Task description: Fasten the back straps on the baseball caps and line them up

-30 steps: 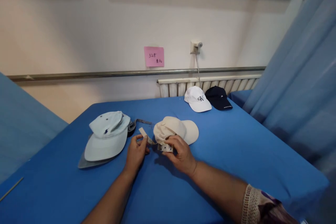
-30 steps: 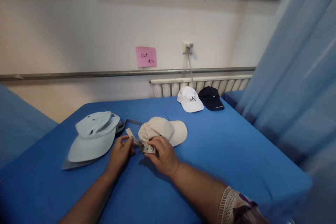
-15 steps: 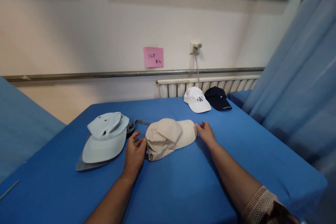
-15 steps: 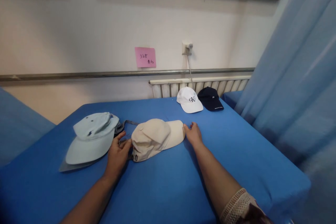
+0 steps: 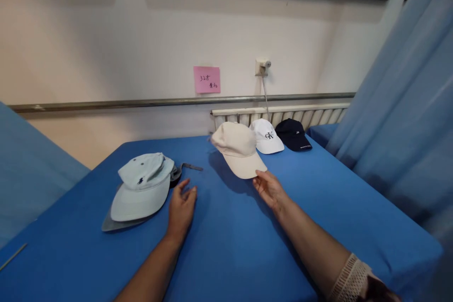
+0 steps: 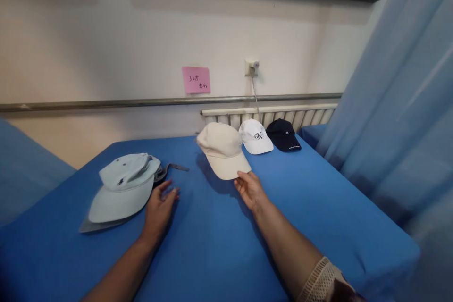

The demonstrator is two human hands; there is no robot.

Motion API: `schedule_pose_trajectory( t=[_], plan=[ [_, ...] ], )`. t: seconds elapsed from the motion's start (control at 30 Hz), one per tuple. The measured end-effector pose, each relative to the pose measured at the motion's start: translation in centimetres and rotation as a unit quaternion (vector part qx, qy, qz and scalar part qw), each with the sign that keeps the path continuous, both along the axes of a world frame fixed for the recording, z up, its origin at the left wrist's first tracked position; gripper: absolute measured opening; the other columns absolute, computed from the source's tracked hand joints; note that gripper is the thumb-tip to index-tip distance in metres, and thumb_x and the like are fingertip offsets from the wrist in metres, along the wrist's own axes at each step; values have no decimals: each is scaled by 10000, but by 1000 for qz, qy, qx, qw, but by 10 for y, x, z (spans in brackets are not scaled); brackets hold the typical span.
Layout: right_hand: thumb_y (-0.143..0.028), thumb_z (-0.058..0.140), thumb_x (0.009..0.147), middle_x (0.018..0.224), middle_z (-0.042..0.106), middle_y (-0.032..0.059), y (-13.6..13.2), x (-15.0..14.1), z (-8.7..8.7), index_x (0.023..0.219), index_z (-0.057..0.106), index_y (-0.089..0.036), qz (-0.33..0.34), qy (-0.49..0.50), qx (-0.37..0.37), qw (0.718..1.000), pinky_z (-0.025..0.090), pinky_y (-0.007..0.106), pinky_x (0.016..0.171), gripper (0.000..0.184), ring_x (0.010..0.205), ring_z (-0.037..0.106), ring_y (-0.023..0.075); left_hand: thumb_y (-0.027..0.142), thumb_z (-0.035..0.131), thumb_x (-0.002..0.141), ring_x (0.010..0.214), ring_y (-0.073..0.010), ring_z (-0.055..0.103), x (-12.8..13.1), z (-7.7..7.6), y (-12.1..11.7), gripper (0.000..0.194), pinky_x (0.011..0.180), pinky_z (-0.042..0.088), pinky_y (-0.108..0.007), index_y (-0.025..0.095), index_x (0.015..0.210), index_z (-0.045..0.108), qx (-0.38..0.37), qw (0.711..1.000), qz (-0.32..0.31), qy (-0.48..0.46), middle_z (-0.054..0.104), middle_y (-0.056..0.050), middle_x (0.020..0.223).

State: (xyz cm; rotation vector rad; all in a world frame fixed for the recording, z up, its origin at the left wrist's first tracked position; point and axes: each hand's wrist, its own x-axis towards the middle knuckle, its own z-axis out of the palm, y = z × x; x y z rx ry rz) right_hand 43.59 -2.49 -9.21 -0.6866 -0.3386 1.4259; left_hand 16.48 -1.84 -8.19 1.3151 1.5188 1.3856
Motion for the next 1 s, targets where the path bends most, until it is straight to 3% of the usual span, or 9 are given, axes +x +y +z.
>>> schedule_pose_trajectory(
  t=[0.17, 0.27, 0.37, 0.53, 0.63, 0.73, 0.8, 0.93, 1.0],
  plan=[
    [-188, 828, 641, 864, 724, 12, -26, -54, 0, 894, 665, -170, 66, 16, 13, 998, 548, 214, 640, 302, 720, 665, 120, 472, 738, 721, 1055, -284, 659, 52, -1, -28, 528, 855, 542, -399, 146, 1117, 613, -106, 967, -168, -157, 665, -170, 1202],
    [-259, 826, 665, 970, 724, 54, -38, -69, 0, 949, 666, -167, 117, -15, 41, 992, 534, 236, 678, 339, 806, 674, 142, 408, 776, 702, 965, -279, 690, 74, 6, -38, 433, 843, 555, -401, 113, 994, 654, -107, 943, -152, -278, 723, -167, 1054],
    [-344, 804, 700, 955, 725, 82, -44, -70, -1, 951, 647, -156, 197, -82, 67, 975, 511, 252, 652, 350, 771, 683, 152, 276, 802, 673, 830, -239, 706, 71, 29, -31, 319, 772, 580, -348, 105, 906, 666, -63, 931, -97, -346, 745, -120, 907],
    [-442, 790, 676, 824, 723, 53, -40, -63, -10, 856, 606, -174, 231, -198, 69, 950, 464, 242, 554, 372, 626, 666, 151, 105, 664, 788, 690, -108, 673, 4, 91, -4, 55, 660, 583, -175, 132, 835, 653, 35, 926, -4, -375, 720, -18, 818],
    [-415, 804, 639, 790, 719, 45, -32, -61, -16, 817, 606, -175, 207, -219, 58, 952, 461, 244, 538, 359, 599, 650, 151, 18, 597, 814, 585, -101, 662, -54, 110, 2, 98, 541, 583, -145, 98, 830, 653, 27, 926, 82, -367, 702, -22, 730],
    [-353, 789, 632, 800, 713, 49, -19, -54, -22, 832, 619, -168, 149, -209, 33, 966, 479, 252, 557, 321, 618, 652, 150, -18, 565, 816, 498, -106, 644, -105, 106, 0, 146, 479, 576, -137, 100, 780, 643, -25, 927, 147, -343, 679, -25, 639],
    [-283, 790, 593, 792, 700, 55, -8, -42, -27, 807, 627, -157, 56, -185, -6, 981, 493, 258, 570, 297, 643, 655, 158, -19, 563, 816, 491, -120, 654, -130, 96, -5, 155, 436, 562, -134, 112, 790, 641, -78, 932, 153, -320, 691, -39, 645],
    [-216, 726, 626, 784, 656, 28, 19, -5, -37, 829, 600, -182, -73, -143, -59, 985, 525, 256, 653, 242, 738, 652, 154, 36, 541, 855, 358, -86, 567, -164, 70, -20, 180, 338, 494, -120, 149, 730, 606, -139, 923, 227, -279, 628, 7, 521],
    [-217, 671, 664, 792, 637, 15, 34, 16, -42, 865, 575, -199, -124, -124, -84, 981, 530, 255, 666, 223, 766, 649, 154, 127, 574, 858, 302, -88, 506, -175, 57, -30, 165, 284, 446, -144, 181, 703, 571, -135, 937, 225, -230, 583, 20, 481]
  ],
)
